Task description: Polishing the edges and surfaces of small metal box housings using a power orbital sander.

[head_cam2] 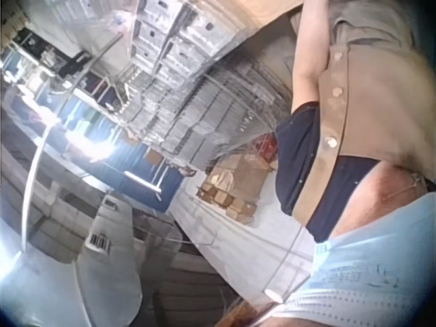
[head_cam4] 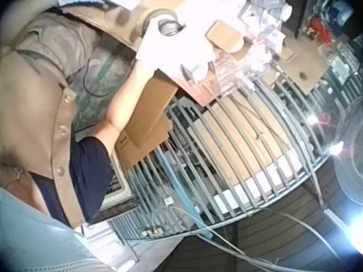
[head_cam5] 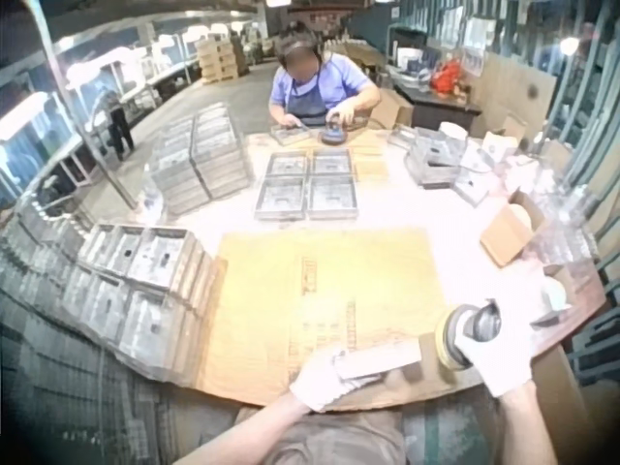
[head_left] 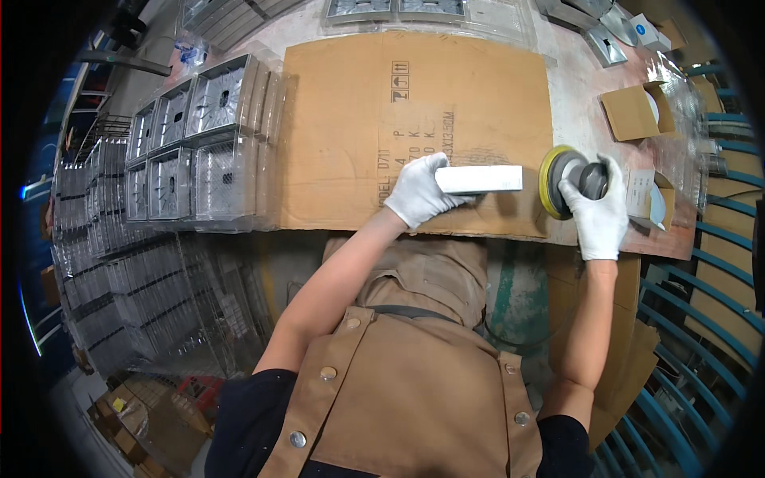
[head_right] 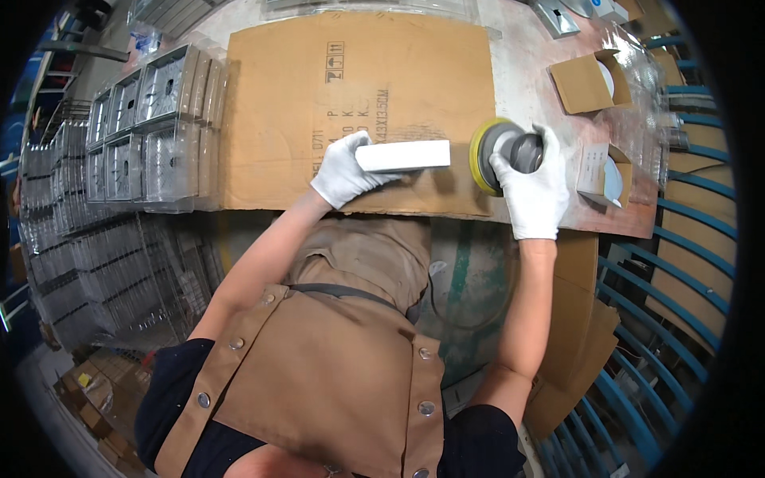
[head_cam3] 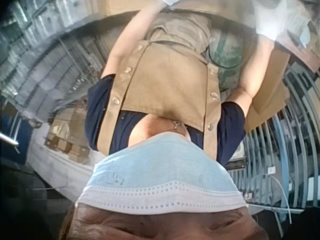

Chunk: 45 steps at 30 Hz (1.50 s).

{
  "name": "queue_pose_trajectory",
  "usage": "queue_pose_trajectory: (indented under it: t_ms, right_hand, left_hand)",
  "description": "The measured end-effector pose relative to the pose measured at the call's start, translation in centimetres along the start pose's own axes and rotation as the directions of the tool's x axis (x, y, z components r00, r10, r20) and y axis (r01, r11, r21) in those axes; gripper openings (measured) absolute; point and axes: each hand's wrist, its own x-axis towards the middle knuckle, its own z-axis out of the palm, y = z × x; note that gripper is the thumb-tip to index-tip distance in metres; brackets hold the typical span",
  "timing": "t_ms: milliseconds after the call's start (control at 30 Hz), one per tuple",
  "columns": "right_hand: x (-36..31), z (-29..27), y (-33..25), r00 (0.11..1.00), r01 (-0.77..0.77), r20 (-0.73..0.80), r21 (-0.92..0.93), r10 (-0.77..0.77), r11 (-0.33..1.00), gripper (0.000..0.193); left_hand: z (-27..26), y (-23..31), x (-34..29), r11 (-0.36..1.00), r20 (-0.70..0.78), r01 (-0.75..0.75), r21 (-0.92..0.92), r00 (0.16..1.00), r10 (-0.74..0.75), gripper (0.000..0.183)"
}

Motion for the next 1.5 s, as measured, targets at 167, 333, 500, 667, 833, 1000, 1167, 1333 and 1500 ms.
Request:
queue_pose_trajectory:
  t_ms: [167,333,500,667,833,1000,1167,1333,1500]
  right_hand:
    - [-0.2,-0.9,-6.3,0.922,0.368,0.165,-0.085,-0.351,0.926,0.071]
    - [-0.7,0.7,-9.2,0.897,0.358,0.323,-0.130,-0.302,0.925,0.066]
    - [0.3,0.2,-7.9,0.914,0.348,0.295,-0.220,-0.278,0.911,0.060]
    - [0.2,0.7,-9.2,0.906,0.381,0.285,-0.222,-0.314,0.897,0.061]
    - [0.9,0.7,-9.0,0.902,0.392,0.284,-0.219,-0.326,0.894,0.063]
    - [0.9,0.9,-9.0,0.893,0.425,0.285,-0.284,-0.347,0.860,0.063]
    - [1.2,0.9,-8.7,0.899,0.423,0.224,-0.229,-0.375,0.877,0.056]
    - [0.7,1.2,-9.4,0.859,0.500,0.251,-0.213,-0.447,0.840,0.057]
    - [1.5,0.9,-8.8,0.891,0.436,0.219,-0.168,-0.398,0.884,0.055]
  left_hand:
    - [0.7,-1.9,0.7,0.746,0.191,0.171,-0.644,0.980,-0.059,0.026]
    - [1.9,-4.1,1.9,0.350,0.242,0.263,-0.899,0.965,-0.104,0.030]
    - [1.7,-4.2,1.5,0.926,-0.001,-0.029,-0.377,1.000,0.031,0.045]
    - [2.2,-4.4,1.6,0.832,-0.009,0.075,-0.550,0.995,-0.096,0.044]
    - [1.2,-2.9,1.3,0.982,-0.029,0.007,-0.191,1.000,-0.012,0.045]
    - [1.0,-2.7,1.1,0.999,-0.028,-0.021,-0.036,0.999,0.020,0.045]
    - [1.5,-3.4,0.9,0.987,-0.046,-0.012,-0.158,0.999,0.005,0.044]
    - [1.8,-3.7,1.0,0.963,-0.026,0.043,-0.268,0.998,-0.051,0.044]
    - [1.0,-2.4,0.8,0.999,-0.051,0.015,-0.052,0.999,-0.018,0.044]
